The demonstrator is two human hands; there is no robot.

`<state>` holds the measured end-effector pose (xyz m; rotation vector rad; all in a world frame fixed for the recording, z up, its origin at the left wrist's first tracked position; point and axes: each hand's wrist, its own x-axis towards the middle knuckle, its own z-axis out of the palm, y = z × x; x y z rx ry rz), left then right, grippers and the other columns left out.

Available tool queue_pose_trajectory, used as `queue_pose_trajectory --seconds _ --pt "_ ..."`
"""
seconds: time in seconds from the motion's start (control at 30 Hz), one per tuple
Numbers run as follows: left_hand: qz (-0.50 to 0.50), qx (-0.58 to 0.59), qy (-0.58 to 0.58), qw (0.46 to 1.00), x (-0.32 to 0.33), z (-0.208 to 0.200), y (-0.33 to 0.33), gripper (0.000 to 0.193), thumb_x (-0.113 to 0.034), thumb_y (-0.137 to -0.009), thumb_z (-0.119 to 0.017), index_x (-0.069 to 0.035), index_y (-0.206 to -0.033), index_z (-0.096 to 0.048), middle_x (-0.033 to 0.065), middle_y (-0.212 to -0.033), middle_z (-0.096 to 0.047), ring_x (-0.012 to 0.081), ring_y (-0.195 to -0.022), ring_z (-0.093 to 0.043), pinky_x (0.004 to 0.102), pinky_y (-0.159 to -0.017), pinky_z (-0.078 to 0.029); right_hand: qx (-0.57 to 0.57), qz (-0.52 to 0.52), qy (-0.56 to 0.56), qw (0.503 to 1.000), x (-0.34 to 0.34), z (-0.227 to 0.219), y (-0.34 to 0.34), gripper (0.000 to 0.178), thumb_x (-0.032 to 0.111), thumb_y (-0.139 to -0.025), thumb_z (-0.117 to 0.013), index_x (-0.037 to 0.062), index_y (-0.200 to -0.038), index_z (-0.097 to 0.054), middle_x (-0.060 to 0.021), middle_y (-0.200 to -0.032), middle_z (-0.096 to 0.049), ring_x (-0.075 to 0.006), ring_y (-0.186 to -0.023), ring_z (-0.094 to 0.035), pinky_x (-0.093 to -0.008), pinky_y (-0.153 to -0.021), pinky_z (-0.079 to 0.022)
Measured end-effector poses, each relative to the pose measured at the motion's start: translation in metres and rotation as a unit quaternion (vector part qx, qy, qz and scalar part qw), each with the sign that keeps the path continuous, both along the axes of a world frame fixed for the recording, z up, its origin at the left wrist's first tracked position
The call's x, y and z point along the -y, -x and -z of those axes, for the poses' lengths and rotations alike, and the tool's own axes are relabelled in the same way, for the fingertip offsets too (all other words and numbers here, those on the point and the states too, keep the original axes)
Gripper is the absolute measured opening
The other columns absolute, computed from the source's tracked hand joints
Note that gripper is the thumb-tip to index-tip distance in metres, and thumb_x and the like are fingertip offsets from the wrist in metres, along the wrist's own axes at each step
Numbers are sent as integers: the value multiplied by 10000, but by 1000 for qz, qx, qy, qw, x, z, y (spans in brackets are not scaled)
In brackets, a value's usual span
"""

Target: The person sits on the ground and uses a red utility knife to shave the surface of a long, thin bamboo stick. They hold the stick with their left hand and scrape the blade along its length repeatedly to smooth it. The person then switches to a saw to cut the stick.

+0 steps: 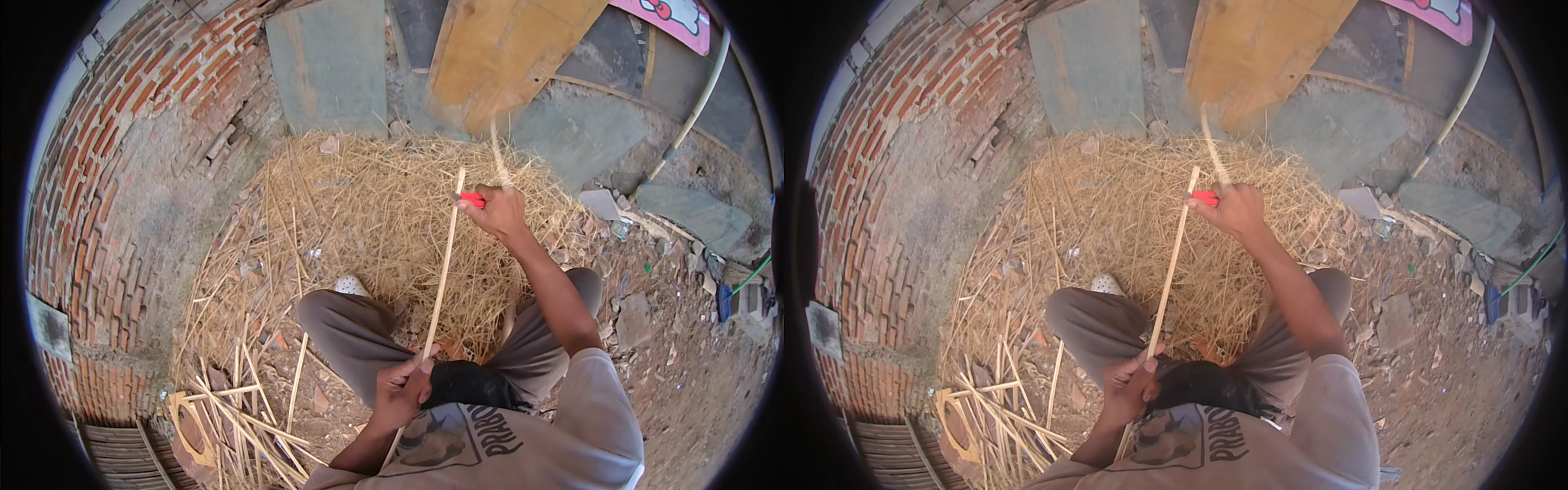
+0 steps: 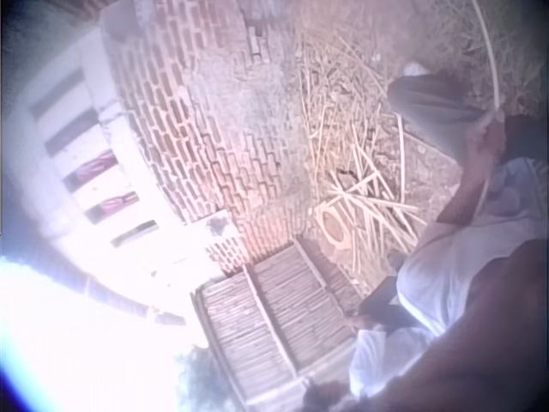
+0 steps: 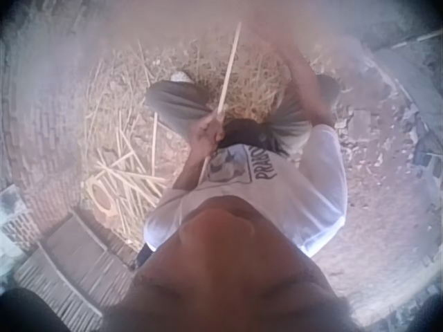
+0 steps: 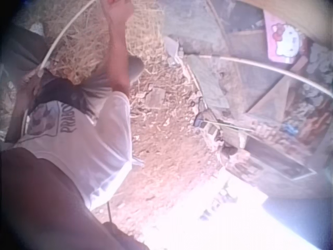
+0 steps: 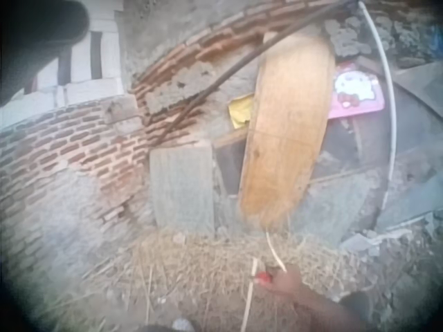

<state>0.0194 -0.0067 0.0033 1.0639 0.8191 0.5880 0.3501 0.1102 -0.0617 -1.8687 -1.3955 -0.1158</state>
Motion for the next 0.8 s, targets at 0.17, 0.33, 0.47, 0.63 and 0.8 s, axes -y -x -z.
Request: queue_pose_trajectory --seconds 0.17,0.33,0.47,0.63,0.8 --pt "-20 29 55 998 -2 3 9 296 -66 -970 -547 -2 -1255 -598 -45 -573 -449 27 -490 -366 201 -458 -311 20 14 49 998 7 -10 8 665 723 -791 -548 86 -627 -650 -88 -479 -549 -270 -460 -581 -390 -468 -452" --pt "-72 -16 -21 997 -13 9 8 291 -78 -959 -566 -19 -1240 -615 -57 -595 -465 13 -501 -367 194 -463 -299 51 -118 5 992 26 -12 51 684 739 -798 -527 103 -545 -556 -67 -428 -461 -237 -368 -485 -366 -396 -390" --pt "-96 -56 -75 991 -23 4 -1 306 -94 -957 -565 -17 -1250 -605 -62 -625 -480 6 -506 -369 180 -463 -280 58 -262 -12 963 52 -26 106 659 732 -736 -609 113 -524 -524 -49 -440 -469 -228 -378 -500 -354 -400 -400" --pt "-88 -65 -79 991 -25 -3 -4 319 -83 -962 -566 -44 -1276 -597 -79 -624 -466 2 -530 -372 183 -480 -301 73 -251 -56 964 50 -24 108 638 715 -681 -668 116 -524 -515 -47 -450 -479 -249 -405 -531 -361 -417 -413" --pt "-63 -77 -110 989 -22 0 -8 318 -92 -970 -554 -40 -1282 -591 -80 -631 -462 0 -536 -372 179 -481 -298 78 -142 -14 987 29 -13 79 626 717 -693 -658 125 -527 -537 -48 -449 -486 -250 -401 -528 -375 -431 -422"
